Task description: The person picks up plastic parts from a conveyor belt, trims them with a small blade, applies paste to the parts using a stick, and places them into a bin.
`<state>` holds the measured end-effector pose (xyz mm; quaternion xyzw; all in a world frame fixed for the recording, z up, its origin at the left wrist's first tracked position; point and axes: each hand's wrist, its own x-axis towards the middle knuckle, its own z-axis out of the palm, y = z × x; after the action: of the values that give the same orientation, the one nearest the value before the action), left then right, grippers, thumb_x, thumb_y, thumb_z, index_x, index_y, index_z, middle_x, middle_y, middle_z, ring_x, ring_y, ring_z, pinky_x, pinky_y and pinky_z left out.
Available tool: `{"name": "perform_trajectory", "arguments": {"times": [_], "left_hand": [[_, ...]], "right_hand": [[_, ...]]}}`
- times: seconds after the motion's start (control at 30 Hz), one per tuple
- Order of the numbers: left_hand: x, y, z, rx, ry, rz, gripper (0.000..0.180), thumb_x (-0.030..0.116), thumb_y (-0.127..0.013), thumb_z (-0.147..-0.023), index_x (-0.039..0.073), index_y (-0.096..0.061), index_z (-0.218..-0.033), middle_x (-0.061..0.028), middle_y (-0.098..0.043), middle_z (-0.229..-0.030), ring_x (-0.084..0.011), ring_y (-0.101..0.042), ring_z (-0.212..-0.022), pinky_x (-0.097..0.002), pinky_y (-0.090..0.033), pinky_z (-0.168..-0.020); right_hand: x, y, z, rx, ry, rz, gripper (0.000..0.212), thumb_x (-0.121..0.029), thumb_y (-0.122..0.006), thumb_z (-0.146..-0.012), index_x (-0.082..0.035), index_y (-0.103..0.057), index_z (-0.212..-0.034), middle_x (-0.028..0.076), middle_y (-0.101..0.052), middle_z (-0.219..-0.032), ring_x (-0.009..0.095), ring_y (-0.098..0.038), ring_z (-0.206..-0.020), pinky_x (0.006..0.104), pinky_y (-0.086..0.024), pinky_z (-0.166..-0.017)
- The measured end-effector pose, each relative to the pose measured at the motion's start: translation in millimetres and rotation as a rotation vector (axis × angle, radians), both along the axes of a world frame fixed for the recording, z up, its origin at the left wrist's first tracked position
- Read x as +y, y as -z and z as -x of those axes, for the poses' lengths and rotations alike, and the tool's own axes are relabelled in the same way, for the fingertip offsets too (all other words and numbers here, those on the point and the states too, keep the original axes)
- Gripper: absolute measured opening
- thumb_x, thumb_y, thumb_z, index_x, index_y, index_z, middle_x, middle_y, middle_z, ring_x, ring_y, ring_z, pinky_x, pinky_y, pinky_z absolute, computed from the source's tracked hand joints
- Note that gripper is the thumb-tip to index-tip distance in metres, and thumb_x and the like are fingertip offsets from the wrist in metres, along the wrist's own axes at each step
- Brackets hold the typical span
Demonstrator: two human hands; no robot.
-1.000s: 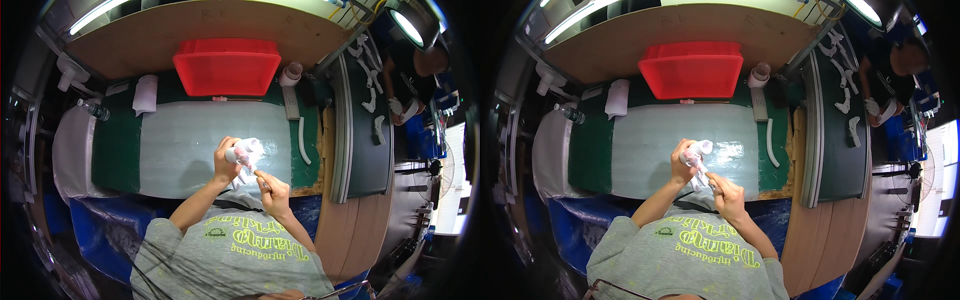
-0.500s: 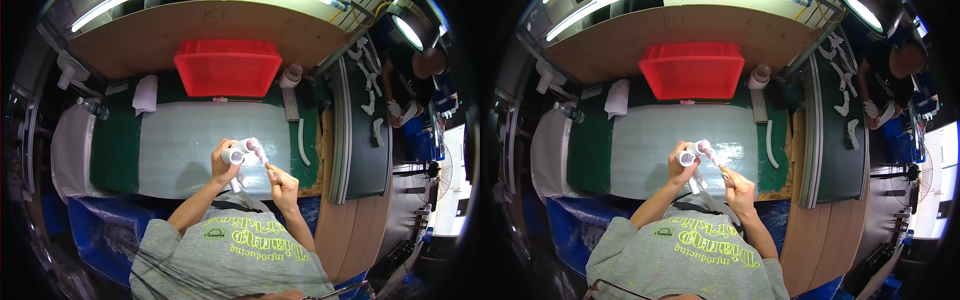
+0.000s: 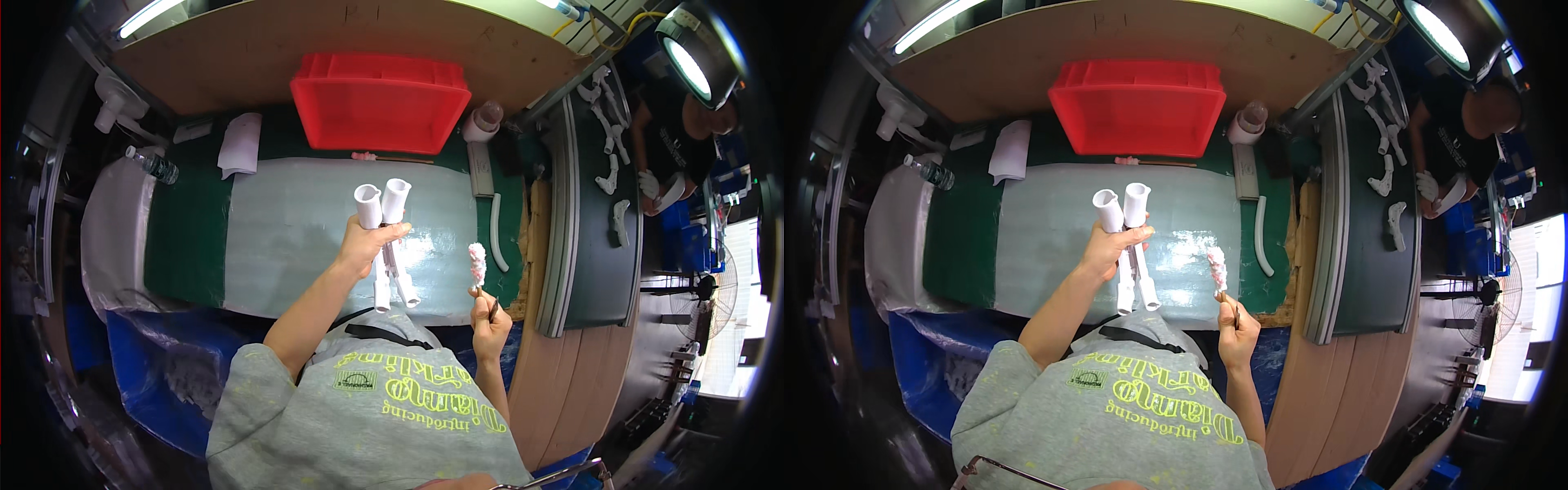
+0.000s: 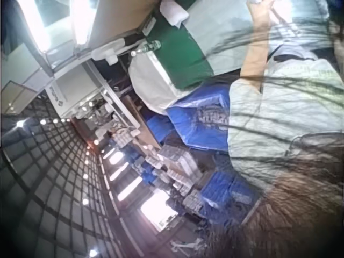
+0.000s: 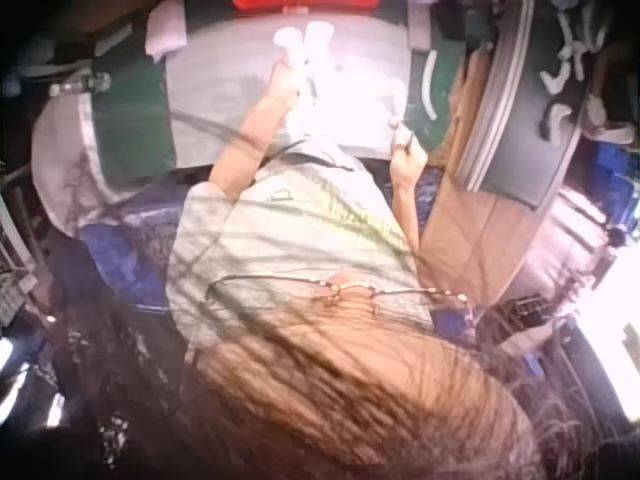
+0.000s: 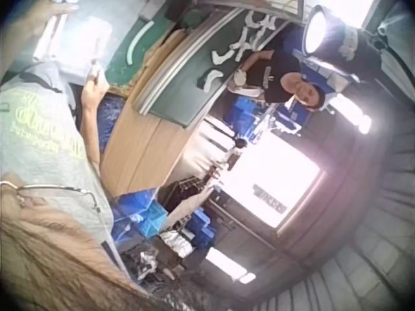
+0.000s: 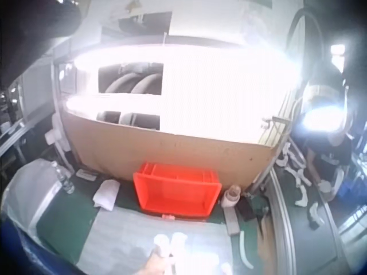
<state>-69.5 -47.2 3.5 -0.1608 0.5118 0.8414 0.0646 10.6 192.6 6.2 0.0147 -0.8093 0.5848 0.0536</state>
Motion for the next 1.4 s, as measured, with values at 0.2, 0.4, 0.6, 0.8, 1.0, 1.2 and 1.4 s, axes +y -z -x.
{"name": "perform_trajectory", "arguments": {"times": [0.2,0.4,0.6,0.8,1.0,1.2,1.4], "left_hand": [[1,-11,7,0.097,-0.096,0.107,0.019,0.007,-0.072,-0.072,0.000,-0.060,-0.084,-0.0032,-0.057,-0.075,-0.0107,-0.054,-0.068,-0.0271,-0.043,-0.060],[-4,-11,15,0.103,-0.172,0.097,0.032,0.002,-0.071,-0.072,-0.001,-0.057,-0.100,-0.0032,-0.057,-0.079,-0.0111,-0.055,-0.068,-0.0260,-0.045,-0.063],[5,-2,21,0.038,-0.348,-0.015,0.032,-0.001,-0.066,-0.071,0.000,-0.056,-0.101,-0.0048,-0.054,-0.082,-0.0115,-0.055,-0.067,-0.0277,-0.048,-0.056],[7,-1,20,-0.016,-0.292,-0.165,0.031,-0.003,-0.064,-0.069,-0.002,-0.057,-0.099,-0.0041,-0.053,-0.087,-0.0110,-0.052,-0.077,-0.0279,-0.041,-0.068],[10,0,22,-0.032,-0.357,-0.117,0.036,-0.003,-0.063,-0.068,-0.002,-0.056,-0.103,-0.0046,-0.053,-0.088,-0.0120,-0.051,-0.078,-0.0287,-0.041,-0.072],[8,7,17,-0.154,-0.247,-0.243,0.036,-0.004,-0.061,-0.067,0.000,-0.055,-0.103,-0.0034,-0.051,-0.076,-0.0109,-0.051,-0.067,-0.0283,-0.042,-0.058],[10,24,24,-0.109,-0.323,-0.168,0.034,-0.001,-0.058,-0.071,0.001,-0.051,-0.104,-0.0055,-0.052,-0.069,-0.0141,-0.051,-0.051,-0.0323,-0.048,-0.044]], "right_hand": [[2,-1,-5,-0.064,-0.009,0.017,0.023,-0.014,-0.055,-0.090,0.004,-0.063,-0.101,-0.005,-0.047,-0.061,0.002,-0.037,-0.054,0.0186,-0.030,-0.048],[1,-6,-8,-0.099,-0.001,0.059,0.023,-0.015,-0.057,-0.090,0.004,-0.064,-0.099,-0.002,-0.051,-0.063,0.003,-0.040,-0.054,0.0190,-0.032,-0.049],[-17,-16,-14,0.213,-0.168,-0.234,0.015,-0.005,-0.060,-0.083,0.003,-0.063,-0.096,0.015,-0.064,-0.077,0.018,-0.061,-0.061,0.0273,-0.045,-0.055],[-15,-16,11,0.091,-0.013,-0.319,0.017,-0.003,-0.060,-0.082,0.002,-0.064,-0.098,0.017,-0.065,-0.079,0.023,-0.063,-0.064,0.0284,-0.047,-0.057],[-21,-29,-3,0.176,-0.210,-0.309,0.016,-0.003,-0.060,-0.081,0.000,-0.065,-0.096,0.015,-0.063,-0.074,0.024,-0.062,-0.061,0.0282,-0.046,-0.055],[-18,-13,9,0.187,-0.016,-0.334,0.019,-0.002,-0.058,-0.081,0.000,-0.064,-0.099,0.017,-0.065,-0.081,0.024,-0.065,-0.068,0.0281,-0.048,-0.059],[-5,-16,-9,0.261,-0.004,-0.237,0.014,-0.003,-0.061,-0.082,0.005,-0.063,-0.094,0.017,-0.064,-0.078,0.023,-0.064,-0.065,0.0277,-0.047,-0.058]]}}
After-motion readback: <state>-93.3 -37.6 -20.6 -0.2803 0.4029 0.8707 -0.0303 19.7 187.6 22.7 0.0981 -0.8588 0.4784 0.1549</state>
